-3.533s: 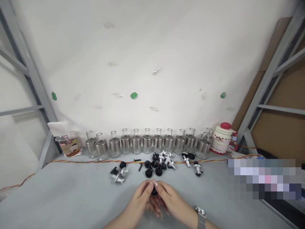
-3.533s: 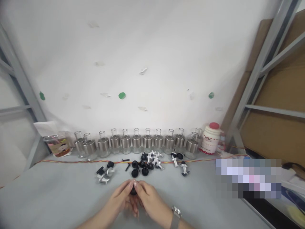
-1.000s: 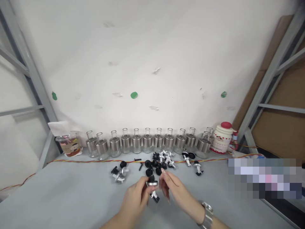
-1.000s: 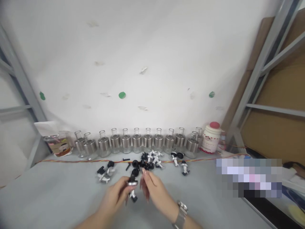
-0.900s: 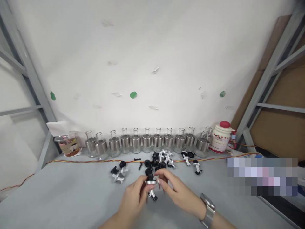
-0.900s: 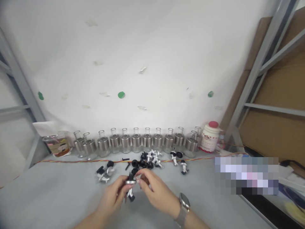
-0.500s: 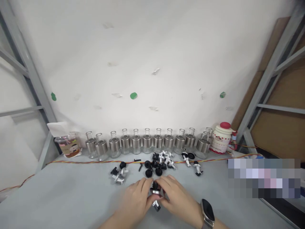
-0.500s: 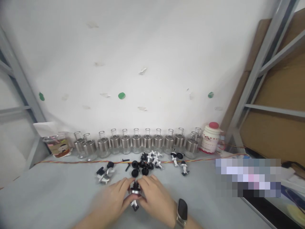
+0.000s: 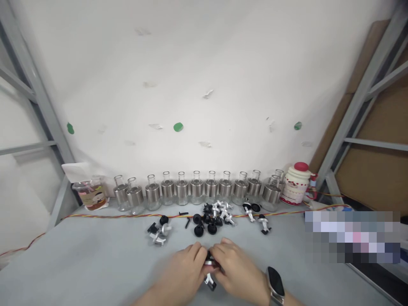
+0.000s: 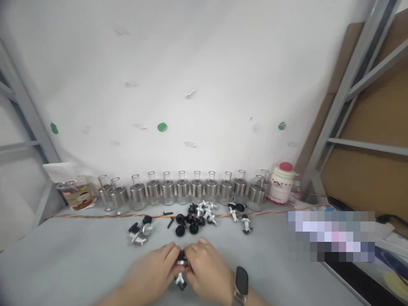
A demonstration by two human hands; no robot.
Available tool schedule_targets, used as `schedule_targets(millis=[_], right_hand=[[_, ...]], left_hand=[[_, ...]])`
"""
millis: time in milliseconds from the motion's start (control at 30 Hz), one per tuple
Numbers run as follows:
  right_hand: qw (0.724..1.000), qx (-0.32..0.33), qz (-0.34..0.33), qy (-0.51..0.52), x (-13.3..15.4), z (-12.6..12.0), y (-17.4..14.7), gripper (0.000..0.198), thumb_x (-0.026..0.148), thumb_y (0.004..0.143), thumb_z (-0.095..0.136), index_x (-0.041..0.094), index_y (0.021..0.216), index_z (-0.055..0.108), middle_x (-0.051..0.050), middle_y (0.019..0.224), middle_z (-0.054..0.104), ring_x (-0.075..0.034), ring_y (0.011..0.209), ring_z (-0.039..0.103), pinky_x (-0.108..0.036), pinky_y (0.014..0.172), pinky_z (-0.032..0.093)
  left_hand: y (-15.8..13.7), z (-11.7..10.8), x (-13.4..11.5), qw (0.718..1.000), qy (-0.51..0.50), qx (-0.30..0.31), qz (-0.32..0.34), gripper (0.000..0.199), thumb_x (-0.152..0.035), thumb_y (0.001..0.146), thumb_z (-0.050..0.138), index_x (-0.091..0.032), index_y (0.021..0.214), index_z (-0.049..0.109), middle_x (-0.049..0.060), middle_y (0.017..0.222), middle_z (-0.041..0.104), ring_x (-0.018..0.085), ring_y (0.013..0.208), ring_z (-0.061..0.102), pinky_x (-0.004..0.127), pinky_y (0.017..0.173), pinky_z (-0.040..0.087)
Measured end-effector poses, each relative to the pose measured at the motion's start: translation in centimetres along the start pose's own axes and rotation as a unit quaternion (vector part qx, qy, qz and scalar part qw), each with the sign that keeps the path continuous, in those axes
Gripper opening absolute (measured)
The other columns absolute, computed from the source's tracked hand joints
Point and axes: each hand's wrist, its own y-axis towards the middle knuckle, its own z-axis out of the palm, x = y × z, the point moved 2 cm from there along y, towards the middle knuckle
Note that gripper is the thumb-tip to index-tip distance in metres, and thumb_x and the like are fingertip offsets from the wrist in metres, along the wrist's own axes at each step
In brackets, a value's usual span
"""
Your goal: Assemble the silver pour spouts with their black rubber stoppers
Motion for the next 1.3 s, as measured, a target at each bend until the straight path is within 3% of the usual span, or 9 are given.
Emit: schedule_targets(millis=[233, 400, 567, 633, 700, 733, 1033, 1167, 1300], right_hand=[[1.000, -0.003, -0.018, -0.021, 0.0, 0.3, -0.1, 0.012, 0.012, 0.074, 0.044, 0.016, 0.072, 0.055, -0.004, 0.070, 0.059, -0.017, 0.067, 0.053, -0.028, 0.074, 0.037], [0.999, 0.003, -0.010, -0.039, -0.1, 0.3, 0.1, 0.014, 0.012, 0.074, 0.044, 0.016, 0.069, 0.057, -0.004, 0.068, 0.060, -0.017, 0.067, 0.053, -0.026, 0.069, 0.037], [0.996, -0.054, 0.032, 0.070, -1.0, 0.8, 0.3, 0.016, 0.014, 0.074, 0.046, 0.017, 0.062, 0.056, -0.002, 0.062, 0.060, -0.014, 0.061, 0.052, -0.027, 0.068, 0.035], [0.965, -0.095, 0.102, 0.224, -2.1, 1.3, 0.7, 0.018, 0.022, 0.073, 0.050, 0.017, 0.056, 0.054, 0.001, 0.054, 0.056, -0.013, 0.054, 0.050, -0.024, 0.058, 0.035], [0.876, -0.117, 0.205, 0.421, -3.7, 1.9, 1.2, 0.021, 0.033, 0.069, 0.055, 0.017, 0.055, 0.054, 0.004, 0.043, 0.049, -0.010, 0.040, 0.045, -0.021, 0.043, 0.031], [0.852, -0.124, 0.229, 0.455, -4.5, 2.0, 1.5, 0.026, 0.039, 0.070, 0.053, 0.017, 0.058, 0.054, 0.006, 0.038, 0.045, -0.009, 0.033, 0.041, -0.021, 0.038, 0.029], [0.755, -0.310, 0.305, 0.490, -11.6, 0.5, 1.5, 0.041, 0.055, 0.066, 0.051, 0.015, 0.059, 0.054, 0.006, 0.038, 0.042, -0.008, 0.034, 0.036, -0.022, 0.037, 0.028], [0.754, -0.345, 0.321, 0.458, -13.1, 0.8, 1.3, 0.040, 0.056, 0.066, 0.049, 0.016, 0.060, 0.053, 0.004, 0.042, 0.044, -0.010, 0.036, 0.040, -0.023, 0.037, 0.031], [0.798, -0.335, 0.312, 0.392, -13.0, 1.1, 1.6, 0.042, 0.053, 0.075, 0.037, 0.016, 0.065, 0.053, 0.001, 0.048, 0.049, -0.014, 0.043, 0.047, -0.026, 0.044, 0.038]], left_hand=[[0.0, 0.6, 0.2, 0.999, -0.028, 0.020, -0.020, 0.014, -0.025, 0.087, 0.035, -0.020, 0.087, 0.048, 0.003, 0.083, 0.058, 0.018, 0.072, 0.056, 0.025, 0.058, 0.037], [0.1, 0.9, 0.7, 0.994, -0.108, -0.014, -0.030, 0.015, -0.032, 0.086, 0.036, -0.021, 0.084, 0.046, 0.002, 0.081, 0.059, 0.016, 0.068, 0.055, 0.023, 0.058, 0.038], [0.5, 0.5, 1.6, 0.984, -0.153, -0.067, -0.067, 0.027, -0.040, 0.083, 0.039, -0.020, 0.099, 0.047, 0.003, 0.081, 0.059, 0.017, 0.070, 0.056, 0.026, 0.063, 0.041], [0.5, 0.4, 2.1, 0.977, -0.172, -0.097, -0.080, 0.032, -0.039, 0.085, 0.034, -0.019, 0.109, 0.042, 0.004, 0.084, 0.057, 0.017, 0.071, 0.056, 0.028, 0.065, 0.043], [0.6, 0.3, 2.5, 0.971, -0.186, -0.123, -0.085, 0.034, -0.038, 0.086, 0.031, -0.020, 0.113, 0.039, 0.005, 0.087, 0.054, 0.017, 0.069, 0.056, 0.030, 0.066, 0.044], [0.6, 0.3, 2.6, 0.970, -0.189, -0.129, -0.083, 0.034, -0.039, 0.086, 0.031, -0.020, 0.113, 0.038, 0.005, 0.087, 0.053, 0.016, 0.067, 0.056, 0.030, 0.065, 0.045], [0.5, 0.9, 1.8, 0.970, -0.200, -0.116, -0.071, 0.031, -0.039, 0.085, 0.033, -0.021, 0.109, 0.041, 0.005, 0.090, 0.051, 0.013, 0.059, 0.055, 0.030, 0.065, 0.047], [0.5, 1.1, 1.7, 0.971, -0.194, -0.120, -0.078, 0.031, -0.039, 0.084, 0.034, -0.022, 0.108, 0.043, 0.004, 0.091, 0.052, 0.013, 0.058, 0.056, 0.028, 0.063, 0.047], [0.5, 0.6, 1.4, 0.974, -0.185, -0.102, -0.077, 0.031, -0.038, 0.085, 0.033, -0.020, 0.108, 0.043, 0.006, 0.093, 0.051, 0.014, 0.062, 0.057, 0.030, 0.065, 0.047]])
